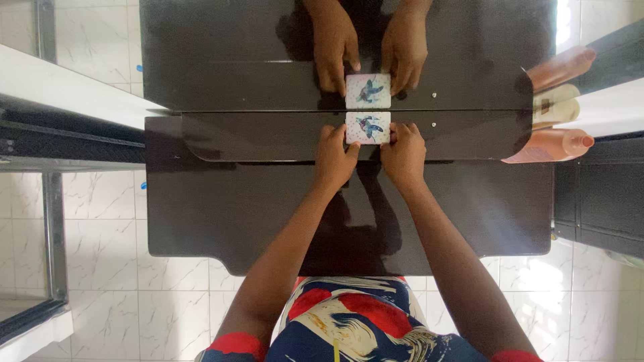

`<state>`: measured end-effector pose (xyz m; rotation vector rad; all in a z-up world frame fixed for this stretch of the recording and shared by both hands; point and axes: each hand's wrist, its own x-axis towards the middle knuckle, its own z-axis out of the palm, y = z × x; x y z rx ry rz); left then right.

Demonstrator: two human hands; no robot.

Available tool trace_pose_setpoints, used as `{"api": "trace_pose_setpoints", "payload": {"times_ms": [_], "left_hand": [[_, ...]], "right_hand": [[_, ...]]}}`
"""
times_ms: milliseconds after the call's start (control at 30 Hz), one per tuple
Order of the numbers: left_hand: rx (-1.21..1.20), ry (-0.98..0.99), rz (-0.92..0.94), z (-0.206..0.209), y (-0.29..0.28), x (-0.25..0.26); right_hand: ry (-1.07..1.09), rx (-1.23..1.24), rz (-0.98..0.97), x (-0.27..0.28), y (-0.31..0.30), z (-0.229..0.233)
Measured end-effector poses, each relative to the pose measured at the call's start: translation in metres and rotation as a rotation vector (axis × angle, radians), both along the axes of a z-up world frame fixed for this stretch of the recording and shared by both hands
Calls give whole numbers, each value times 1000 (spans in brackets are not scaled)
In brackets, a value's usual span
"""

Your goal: The person unzips a backpack, removes a card and a pair of sandals, and then removes smaller items from a front pocket.

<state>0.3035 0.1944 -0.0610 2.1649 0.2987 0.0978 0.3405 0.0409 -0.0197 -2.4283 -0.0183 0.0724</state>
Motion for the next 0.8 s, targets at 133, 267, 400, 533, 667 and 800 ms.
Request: {"api": "trace_pose_setpoints", "payload": {"times_ms": [133, 267, 400, 533, 667, 800], "left_hand": [[2, 47, 0, -1, 0, 3], [41, 12, -14, 4, -1, 3], [39, 82, -33, 17, 0, 3], [60, 67, -57, 22, 2, 0], [88, 92, -76, 22, 0, -4], [89, 35, -98, 25, -3, -22]], "right_hand": [[-110, -74, 37, 1, -2, -10], [-131, -55, 50, 0, -2, -12], [-68, -86, 30, -1, 1, -6], [-109, -102, 44, -5, 0, -7], [-138, -86, 57, -15, -3, -5], [-126, -86, 65, -36, -8, 5]]}}
